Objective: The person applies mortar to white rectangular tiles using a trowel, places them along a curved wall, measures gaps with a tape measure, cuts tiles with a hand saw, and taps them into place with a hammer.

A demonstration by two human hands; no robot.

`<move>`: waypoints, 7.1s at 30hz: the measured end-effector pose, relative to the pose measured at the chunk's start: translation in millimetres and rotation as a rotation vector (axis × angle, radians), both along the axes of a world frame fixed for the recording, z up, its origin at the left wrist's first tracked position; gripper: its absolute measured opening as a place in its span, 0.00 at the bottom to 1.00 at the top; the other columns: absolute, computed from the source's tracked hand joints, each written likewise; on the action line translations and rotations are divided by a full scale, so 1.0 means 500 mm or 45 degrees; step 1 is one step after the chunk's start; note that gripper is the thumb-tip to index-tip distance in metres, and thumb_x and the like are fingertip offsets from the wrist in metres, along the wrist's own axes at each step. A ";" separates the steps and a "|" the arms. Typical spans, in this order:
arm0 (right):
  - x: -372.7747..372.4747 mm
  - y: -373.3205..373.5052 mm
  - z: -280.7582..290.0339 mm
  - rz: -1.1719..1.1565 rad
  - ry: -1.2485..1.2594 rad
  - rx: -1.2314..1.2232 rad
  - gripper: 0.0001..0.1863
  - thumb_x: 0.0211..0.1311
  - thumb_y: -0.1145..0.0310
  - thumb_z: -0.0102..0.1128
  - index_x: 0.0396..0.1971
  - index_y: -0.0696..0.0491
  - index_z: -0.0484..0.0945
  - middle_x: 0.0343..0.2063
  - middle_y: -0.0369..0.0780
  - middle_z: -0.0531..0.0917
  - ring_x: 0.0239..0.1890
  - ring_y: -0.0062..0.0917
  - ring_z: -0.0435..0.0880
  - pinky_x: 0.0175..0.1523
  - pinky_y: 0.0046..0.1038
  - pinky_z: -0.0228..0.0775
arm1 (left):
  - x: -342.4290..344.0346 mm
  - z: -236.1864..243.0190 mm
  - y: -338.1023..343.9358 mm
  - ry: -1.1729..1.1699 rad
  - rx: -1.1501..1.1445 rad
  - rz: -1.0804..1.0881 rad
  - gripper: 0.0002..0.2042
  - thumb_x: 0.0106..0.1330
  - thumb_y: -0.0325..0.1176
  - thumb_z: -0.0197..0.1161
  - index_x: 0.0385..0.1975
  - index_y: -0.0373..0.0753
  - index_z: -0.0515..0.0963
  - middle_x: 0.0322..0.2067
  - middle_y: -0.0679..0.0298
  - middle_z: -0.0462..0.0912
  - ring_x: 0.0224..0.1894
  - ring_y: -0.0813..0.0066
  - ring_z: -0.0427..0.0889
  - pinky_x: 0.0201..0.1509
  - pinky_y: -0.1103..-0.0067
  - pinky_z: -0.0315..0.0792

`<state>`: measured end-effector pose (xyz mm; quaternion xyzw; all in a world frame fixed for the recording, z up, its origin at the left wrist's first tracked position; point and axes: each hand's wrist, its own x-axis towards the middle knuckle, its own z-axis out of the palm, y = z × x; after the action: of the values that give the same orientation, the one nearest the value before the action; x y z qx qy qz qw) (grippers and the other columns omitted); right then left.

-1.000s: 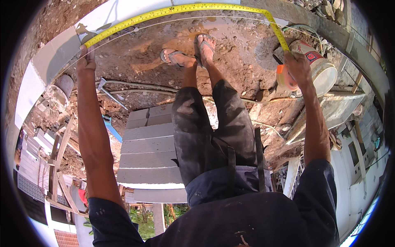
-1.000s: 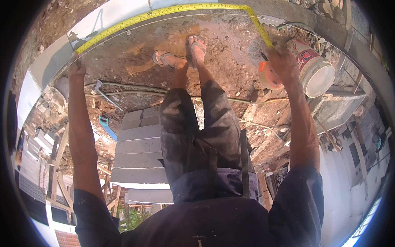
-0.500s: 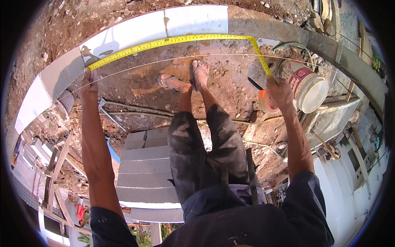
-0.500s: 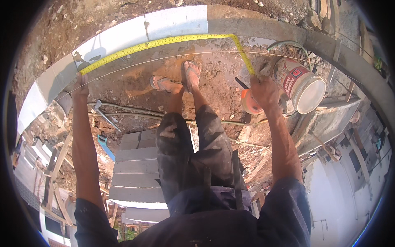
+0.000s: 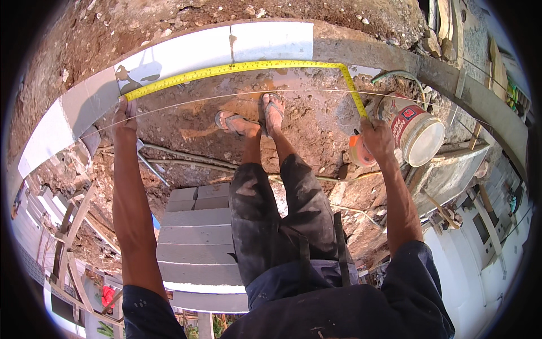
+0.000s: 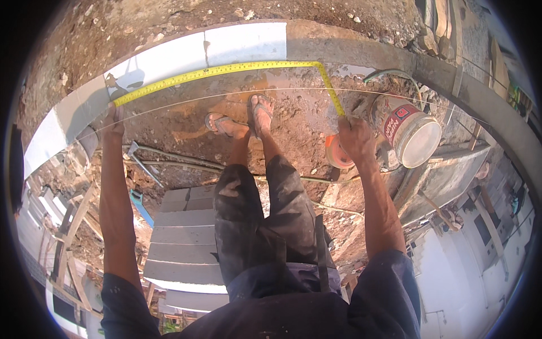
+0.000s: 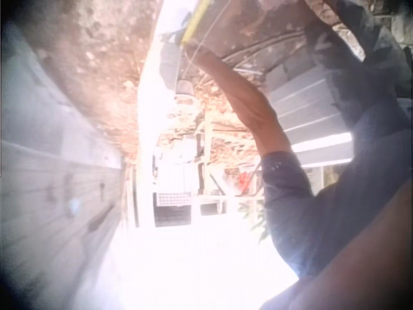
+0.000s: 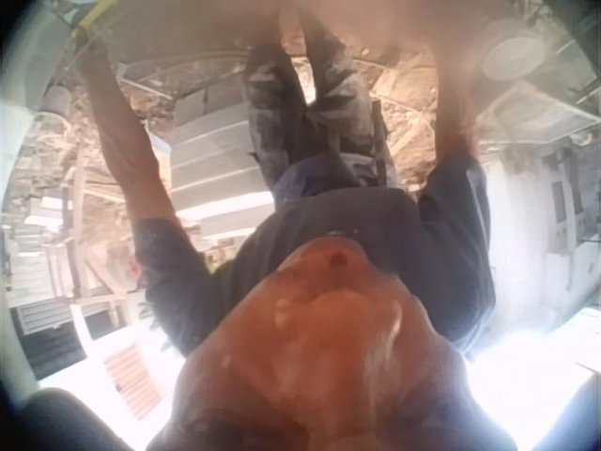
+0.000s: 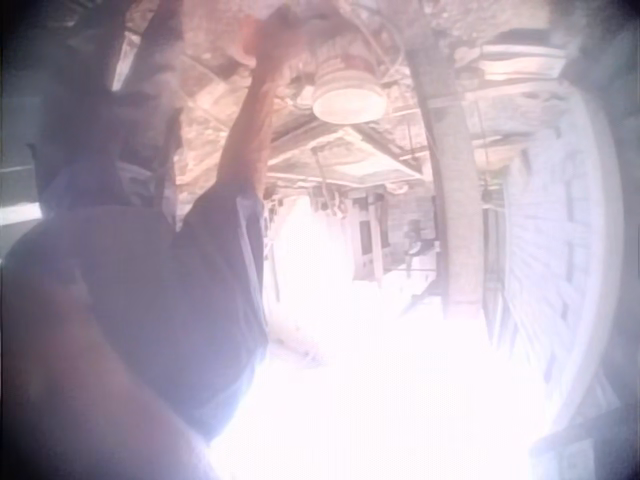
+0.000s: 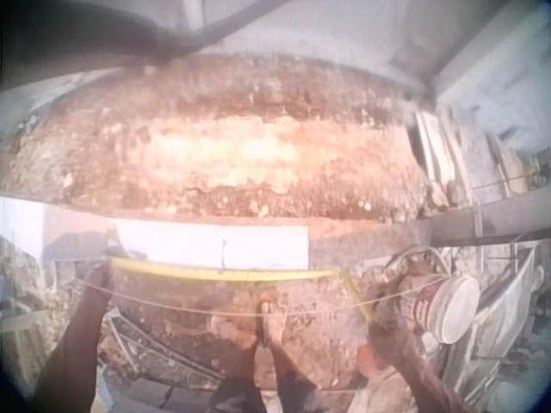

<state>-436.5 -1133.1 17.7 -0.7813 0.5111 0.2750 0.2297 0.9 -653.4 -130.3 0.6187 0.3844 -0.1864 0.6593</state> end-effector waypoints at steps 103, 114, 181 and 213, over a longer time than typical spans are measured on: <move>0.165 1.290 0.539 1.739 0.737 1.829 0.15 0.69 0.65 0.55 0.46 0.62 0.73 0.35 0.39 0.78 0.33 0.24 0.79 0.32 0.26 0.73 | -1.018 0.909 0.101 0.132 0.371 1.464 0.21 0.66 0.52 0.57 0.46 0.40 0.79 0.37 0.57 0.83 0.42 0.64 0.80 0.48 0.70 0.72; -0.134 1.769 0.535 1.700 0.682 1.847 0.26 0.70 0.62 0.51 0.62 0.60 0.62 0.64 0.49 0.65 0.65 0.39 0.67 0.64 0.35 0.64 | -1.533 0.983 0.010 0.899 0.986 1.658 0.21 0.55 0.56 0.65 0.33 0.42 0.85 0.27 0.56 0.85 0.31 0.61 0.84 0.35 0.65 0.74; -0.397 2.020 0.408 2.080 -0.196 1.589 0.13 0.54 0.77 0.65 0.42 0.62 0.80 0.31 0.42 0.83 0.31 0.27 0.82 0.34 0.27 0.77 | -1.971 0.747 0.212 0.468 0.570 1.509 0.08 0.57 0.33 0.58 0.31 0.40 0.81 0.23 0.61 0.81 0.26 0.68 0.78 0.32 0.69 0.71; -0.415 2.070 0.469 2.307 0.182 1.376 0.13 0.62 0.71 0.62 0.42 0.64 0.77 0.37 0.50 0.82 0.35 0.37 0.85 0.38 0.37 0.82 | -1.930 0.809 0.221 0.660 0.598 1.747 0.07 0.56 0.33 0.57 0.22 0.39 0.79 0.15 0.67 0.76 0.17 0.78 0.72 0.22 0.73 0.64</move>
<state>-644.2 -98.1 252.0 -0.6468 -0.4409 0.5800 0.2253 -964.2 -543.0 274.0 0.3021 0.8538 0.2117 0.3674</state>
